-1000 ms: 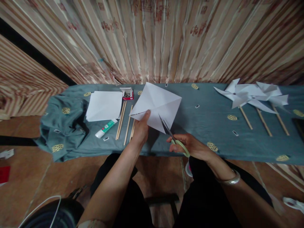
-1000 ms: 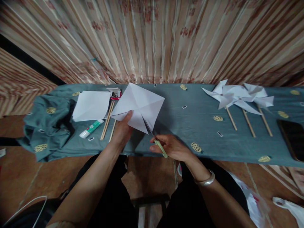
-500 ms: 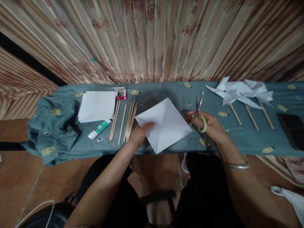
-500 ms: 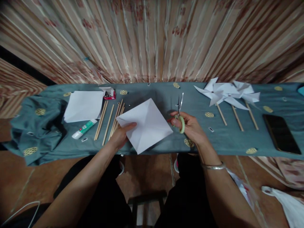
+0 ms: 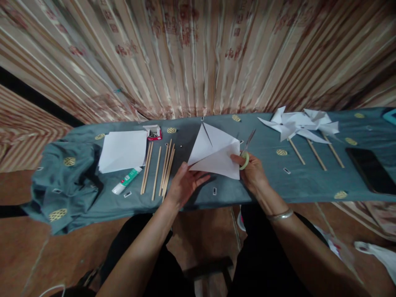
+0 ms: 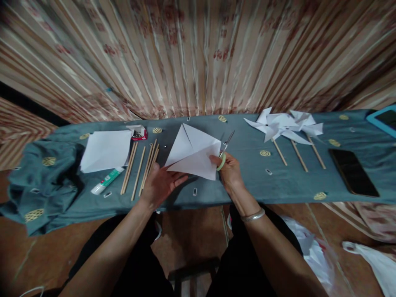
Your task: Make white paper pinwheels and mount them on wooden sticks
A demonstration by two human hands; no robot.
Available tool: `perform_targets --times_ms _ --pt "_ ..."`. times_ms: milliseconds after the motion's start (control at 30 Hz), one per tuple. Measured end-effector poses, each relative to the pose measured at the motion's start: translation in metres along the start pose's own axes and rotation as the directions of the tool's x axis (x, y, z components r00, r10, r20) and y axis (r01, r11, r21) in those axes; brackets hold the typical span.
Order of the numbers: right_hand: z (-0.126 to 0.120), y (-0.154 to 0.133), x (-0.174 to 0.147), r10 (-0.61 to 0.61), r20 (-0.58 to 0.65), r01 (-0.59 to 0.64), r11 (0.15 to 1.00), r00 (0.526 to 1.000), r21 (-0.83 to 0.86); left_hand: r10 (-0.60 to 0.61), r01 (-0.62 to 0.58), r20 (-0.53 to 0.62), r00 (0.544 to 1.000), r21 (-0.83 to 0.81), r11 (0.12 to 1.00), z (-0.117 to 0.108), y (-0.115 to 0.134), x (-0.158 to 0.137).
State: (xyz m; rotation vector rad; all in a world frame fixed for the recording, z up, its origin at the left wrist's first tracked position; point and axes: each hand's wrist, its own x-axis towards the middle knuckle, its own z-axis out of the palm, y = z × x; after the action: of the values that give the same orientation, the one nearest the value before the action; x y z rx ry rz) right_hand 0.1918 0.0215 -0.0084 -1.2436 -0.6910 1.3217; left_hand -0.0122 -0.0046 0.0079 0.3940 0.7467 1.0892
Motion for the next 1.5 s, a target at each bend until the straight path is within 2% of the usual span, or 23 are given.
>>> perform_targets --times_ms 167,333,467,567,667,733,833,933,1067,1267,1500 --pt "0.015 0.004 0.001 -0.055 -0.02 0.055 0.998 0.998 0.012 0.011 -0.017 -0.082 0.997 -0.078 0.997 0.007 -0.008 0.0" --pt "0.029 0.006 -0.003 -0.08 -0.007 0.079 0.995 0.997 -0.065 0.024 -0.036 -0.173 0.985 -0.068 0.997 0.011 -0.01 0.008" --pt "0.035 0.006 -0.013 -0.061 0.071 0.072 0.983 0.996 -0.171 0.065 -0.099 -0.357 0.932 -0.078 0.992 0.009 -0.006 0.016" --pt "0.03 0.003 -0.02 -0.023 0.19 0.076 0.959 0.981 -0.274 0.153 -0.192 -0.414 0.898 -0.054 0.98 0.002 0.008 0.02" --pt "0.021 0.001 -0.027 0.072 0.329 0.052 0.933 0.942 -0.355 0.247 -0.294 -0.439 0.864 -0.04 0.955 -0.006 0.027 0.021" --pt "0.016 0.001 -0.031 0.176 0.423 0.018 0.91 0.889 -0.415 0.289 -0.34 -0.453 0.843 -0.034 0.94 -0.01 0.038 0.019" --pt "0.011 0.003 -0.039 0.312 0.523 0.006 0.855 0.794 -0.519 0.323 -0.372 -0.441 0.837 -0.025 0.928 -0.013 0.045 0.016" --pt "0.01 0.003 -0.045 0.358 0.562 0.043 0.816 0.746 -0.576 0.332 -0.372 -0.424 0.843 -0.014 0.928 -0.013 0.045 0.015" --pt "0.015 0.0 -0.048 0.385 0.579 0.035 0.811 0.719 -0.583 0.328 -0.36 -0.426 0.843 0.005 0.933 -0.009 0.04 0.015" --pt "0.024 -0.001 -0.048 0.352 0.585 0.058 0.822 0.73 -0.567 0.293 -0.32 -0.407 0.865 0.002 0.948 -0.005 0.033 0.017" --pt "0.025 -0.006 -0.048 0.395 0.56 -0.033 0.836 0.728 -0.547 0.281 -0.311 -0.421 0.862 -0.003 0.95 -0.004 0.028 0.019"
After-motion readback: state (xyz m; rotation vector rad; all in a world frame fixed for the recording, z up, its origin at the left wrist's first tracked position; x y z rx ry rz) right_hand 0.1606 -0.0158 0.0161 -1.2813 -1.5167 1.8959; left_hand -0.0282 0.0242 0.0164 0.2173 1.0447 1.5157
